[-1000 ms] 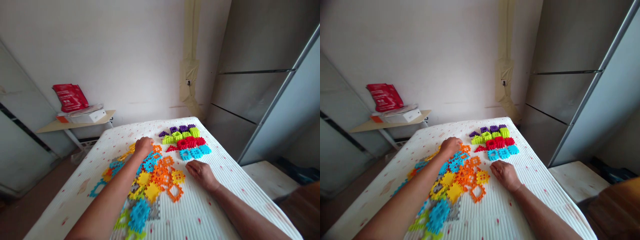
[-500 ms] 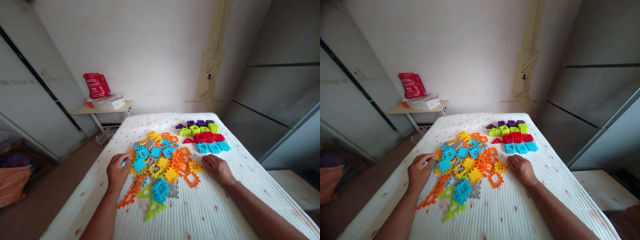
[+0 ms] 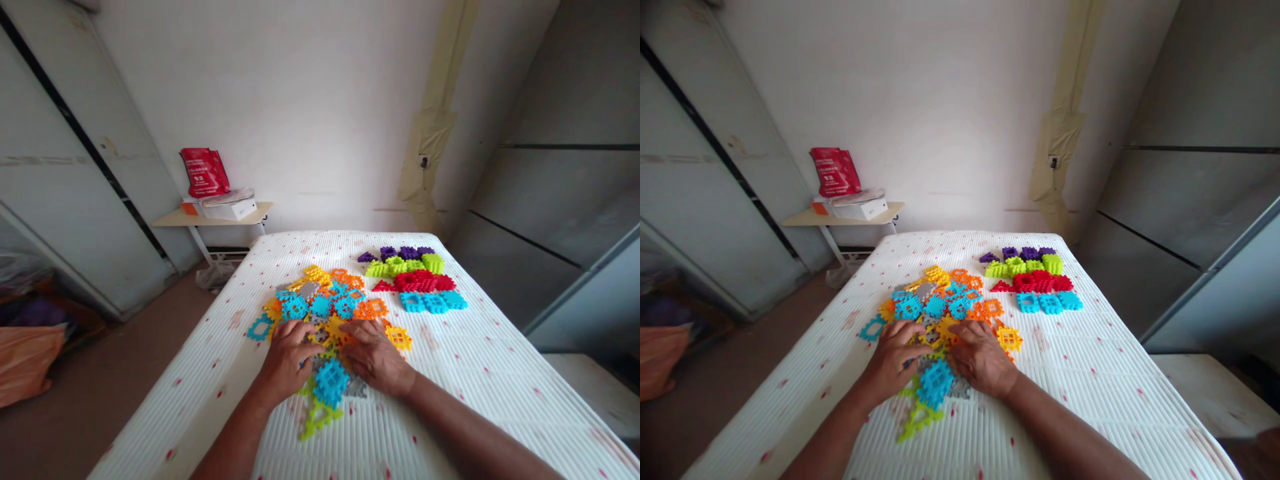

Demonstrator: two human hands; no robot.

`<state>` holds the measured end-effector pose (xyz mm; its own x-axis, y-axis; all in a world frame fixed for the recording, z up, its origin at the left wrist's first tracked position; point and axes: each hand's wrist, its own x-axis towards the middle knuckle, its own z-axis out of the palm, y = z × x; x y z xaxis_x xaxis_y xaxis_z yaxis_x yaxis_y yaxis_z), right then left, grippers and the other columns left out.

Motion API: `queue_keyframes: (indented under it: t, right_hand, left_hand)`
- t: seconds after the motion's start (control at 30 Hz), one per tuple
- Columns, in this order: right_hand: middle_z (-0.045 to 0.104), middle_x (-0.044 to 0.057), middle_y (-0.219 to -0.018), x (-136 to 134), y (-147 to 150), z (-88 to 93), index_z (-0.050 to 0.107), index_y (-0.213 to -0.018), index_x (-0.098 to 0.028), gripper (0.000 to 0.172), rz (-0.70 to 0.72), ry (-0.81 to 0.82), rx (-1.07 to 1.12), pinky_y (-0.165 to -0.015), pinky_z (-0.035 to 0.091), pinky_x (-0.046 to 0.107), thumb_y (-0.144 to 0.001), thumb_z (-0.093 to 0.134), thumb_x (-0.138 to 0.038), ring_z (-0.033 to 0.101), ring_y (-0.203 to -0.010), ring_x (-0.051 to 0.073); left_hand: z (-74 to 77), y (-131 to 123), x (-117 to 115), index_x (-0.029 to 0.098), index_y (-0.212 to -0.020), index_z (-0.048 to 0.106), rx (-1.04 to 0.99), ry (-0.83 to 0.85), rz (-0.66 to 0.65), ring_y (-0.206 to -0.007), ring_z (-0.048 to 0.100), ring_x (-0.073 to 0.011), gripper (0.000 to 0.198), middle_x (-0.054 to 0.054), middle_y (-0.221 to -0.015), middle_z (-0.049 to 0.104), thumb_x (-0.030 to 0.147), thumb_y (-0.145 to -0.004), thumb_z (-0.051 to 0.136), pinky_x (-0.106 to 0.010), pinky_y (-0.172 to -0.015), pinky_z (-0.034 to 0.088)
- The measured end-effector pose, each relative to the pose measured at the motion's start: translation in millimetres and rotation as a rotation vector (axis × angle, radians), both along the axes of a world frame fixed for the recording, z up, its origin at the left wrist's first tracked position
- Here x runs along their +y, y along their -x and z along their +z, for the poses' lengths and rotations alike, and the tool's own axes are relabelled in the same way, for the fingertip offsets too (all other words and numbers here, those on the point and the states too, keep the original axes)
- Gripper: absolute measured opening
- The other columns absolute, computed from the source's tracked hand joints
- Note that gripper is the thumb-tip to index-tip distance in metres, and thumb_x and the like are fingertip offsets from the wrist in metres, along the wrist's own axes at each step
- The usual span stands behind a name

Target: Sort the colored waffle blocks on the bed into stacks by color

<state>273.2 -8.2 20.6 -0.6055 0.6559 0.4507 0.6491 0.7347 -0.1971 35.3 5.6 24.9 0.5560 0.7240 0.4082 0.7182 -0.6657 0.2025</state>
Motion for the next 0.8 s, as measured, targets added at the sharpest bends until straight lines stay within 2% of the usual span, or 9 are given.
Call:
queue_keyframes:
  t: [0.1,0.2,0.3,0.43,0.6,0.8]
  right_hand:
    - [0.054,0.006,-0.126,3,1,-4.4,0.066,-0.09,-0.022,0.016,-0.033,-0.009,-0.02,-0.09,0.033,0.042,-0.085,0.051,-0.025,0.043,-0.113,0.025]
    - [0.056,0.007,-0.124,3,0,-6.0,0.065,-0.09,-0.021,0.016,-0.056,-0.022,-0.018,-0.089,0.033,0.04,-0.085,0.051,-0.025,0.044,-0.111,0.024]
    - [0.057,0.006,-0.121,2,1,-7.0,0.064,-0.09,-0.021,0.014,-0.06,-0.023,-0.007,-0.089,0.032,0.04,-0.085,0.051,-0.025,0.046,-0.108,0.023]
    - [0.059,0.005,-0.117,2,2,-9.3,0.063,-0.089,-0.022,0.012,-0.062,-0.014,0.019,-0.088,0.031,0.039,-0.084,0.052,-0.025,0.047,-0.104,0.022]
    - [0.06,0.005,-0.114,3,1,-9.2,0.063,-0.089,-0.021,0.012,-0.058,-0.013,0.035,-0.087,0.032,0.038,-0.084,0.052,-0.023,0.048,-0.101,0.02]
    - [0.062,0.005,-0.107,4,0,-8.9,0.062,-0.081,-0.02,0.013,-0.049,-0.013,0.097,-0.086,0.036,0.037,-0.086,0.05,-0.022,0.049,-0.098,0.02]
  left_hand:
    - [0.0,-2,0,0.04,-0.107,0.064,0.032,-0.013,0.04,-0.108,0.045,-0.0249,0.048,-0.002,-0.113,0.058,0.013,-0.067,0.06,-0.044,-0.088,0.035]
    - [-1.1,-4,1,0.04,-0.111,0.062,0.052,-0.048,0.062,-0.11,0.044,-0.0265,0.046,-0.003,-0.119,0.056,0.02,-0.07,0.064,-0.045,-0.088,0.034]
    - [-3.4,-8,3,0.04,-0.103,0.065,0.054,-0.093,0.057,-0.11,0.045,-0.0254,0.035,-0.001,-0.119,0.058,0.021,-0.074,0.063,-0.043,-0.087,0.035]
    - [-6.9,-14,5,0.035,-0.088,0.069,0.034,-0.158,0.052,-0.105,0.048,-0.0232,0.021,-0.001,-0.11,0.062,0.019,-0.076,0.062,-0.04,-0.084,0.035]
    - [-11.2,-19,6,0.031,-0.085,0.069,-0.013,-0.25,0.014,-0.101,0.048,-0.0226,0.016,-0.003,-0.103,0.063,0.02,-0.08,0.059,-0.039,-0.081,0.034]
    - [-12.2,-21,4,0.024,-0.083,0.066,-0.069,-0.2,-0.033,-0.099,0.05,-0.0223,0.016,-0.004,-0.099,0.063,0.013,-0.079,0.054,-0.039,-0.081,0.037]
